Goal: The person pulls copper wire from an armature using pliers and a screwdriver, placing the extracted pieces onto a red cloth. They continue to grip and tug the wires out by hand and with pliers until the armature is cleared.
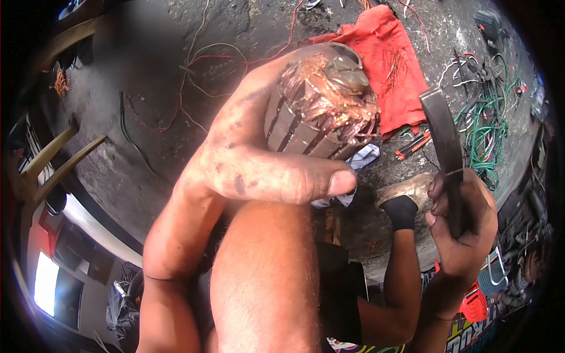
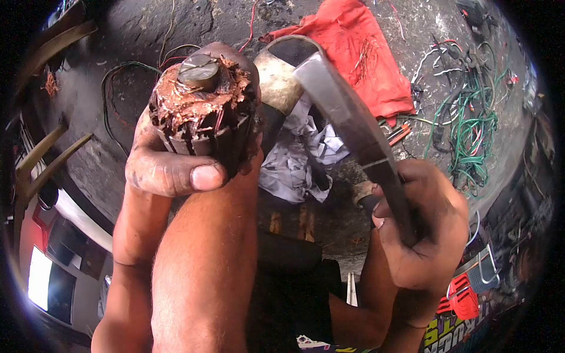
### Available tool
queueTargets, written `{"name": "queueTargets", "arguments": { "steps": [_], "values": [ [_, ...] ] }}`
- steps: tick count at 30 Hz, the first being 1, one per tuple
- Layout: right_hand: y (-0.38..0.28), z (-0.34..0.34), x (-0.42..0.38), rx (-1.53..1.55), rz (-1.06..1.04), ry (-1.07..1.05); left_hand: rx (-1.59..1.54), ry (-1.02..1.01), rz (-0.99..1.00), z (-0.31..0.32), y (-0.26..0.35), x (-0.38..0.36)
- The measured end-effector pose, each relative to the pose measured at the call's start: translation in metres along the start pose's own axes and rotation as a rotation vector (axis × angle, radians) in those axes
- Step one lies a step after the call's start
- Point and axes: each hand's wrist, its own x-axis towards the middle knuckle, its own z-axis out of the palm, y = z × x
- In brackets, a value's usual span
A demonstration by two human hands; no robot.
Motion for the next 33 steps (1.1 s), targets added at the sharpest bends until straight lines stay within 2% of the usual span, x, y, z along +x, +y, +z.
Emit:
{"name": "queueTargets", "arguments": {
  "steps": [3,5,6,7,8,10,12,13,18,20,24,26,27,29,33],
  "values": [
    [-0.008,-0.001,-0.002,-0.134,-0.041,0.026,-0.007,0.118,-0.05,0.009,0.001,-0.003],
    [-0.01,-0.003,-0.001,-0.222,-0.049,0.033,0.253,0.053,0.2,0.007,-0.001,-0.002],
    [-0.009,-0.004,0.001,-0.28,-0.156,0.049,0.253,0.052,0.199,0.007,0.004,-0.002],
    [-0.008,-0.006,0.002,-0.339,-0.264,0.064,0.286,0.068,0.004,0.009,0.013,-0.002],
    [-0.01,-0.008,0.003,-0.338,-0.264,0.064,0.318,0.083,-0.192,0.011,0.021,-0.002],
    [-0.016,-0.016,0.005,-0.432,-0.297,-0.004,0.298,0.126,-0.259,0.011,0.023,0.0],
    [-0.02,-0.021,0.01,-0.491,-0.315,-0.014,0.52,-0.07,0.043,0.0,0.014,0.001],
    [-0.021,-0.024,0.012,-0.55,-0.333,-0.024,0.598,0.007,0.074,0.008,0.015,-0.003],
    [-0.037,-0.042,0.024,-0.681,-0.346,-0.158,0.568,0.042,0.077,0.009,0.01,-0.003],
    [-0.043,-0.047,0.028,-0.72,-0.346,-0.194,0.512,0.139,0.223,0.012,0.004,0.0],
    [-0.049,-0.054,0.03,-0.724,-0.347,-0.249,0.538,0.078,0.214,0.013,0.025,0.002],
    [-0.046,-0.054,0.024,-0.663,-0.263,-0.187,0.557,0.038,0.209,0.013,0.032,0.002],
    [-0.052,-0.052,0.03,-0.741,-0.336,-0.2,0.553,0.038,0.209,0.011,0.026,0.003],
    [-0.056,-0.054,0.034,-0.816,-0.329,-0.23,0.825,0.14,0.341,0.005,0.008,0.005],
    [-0.062,-0.056,0.035,-0.955,-0.251,-0.267,0.918,0.166,0.235,0.008,0.015,0.003]
  ]
}}
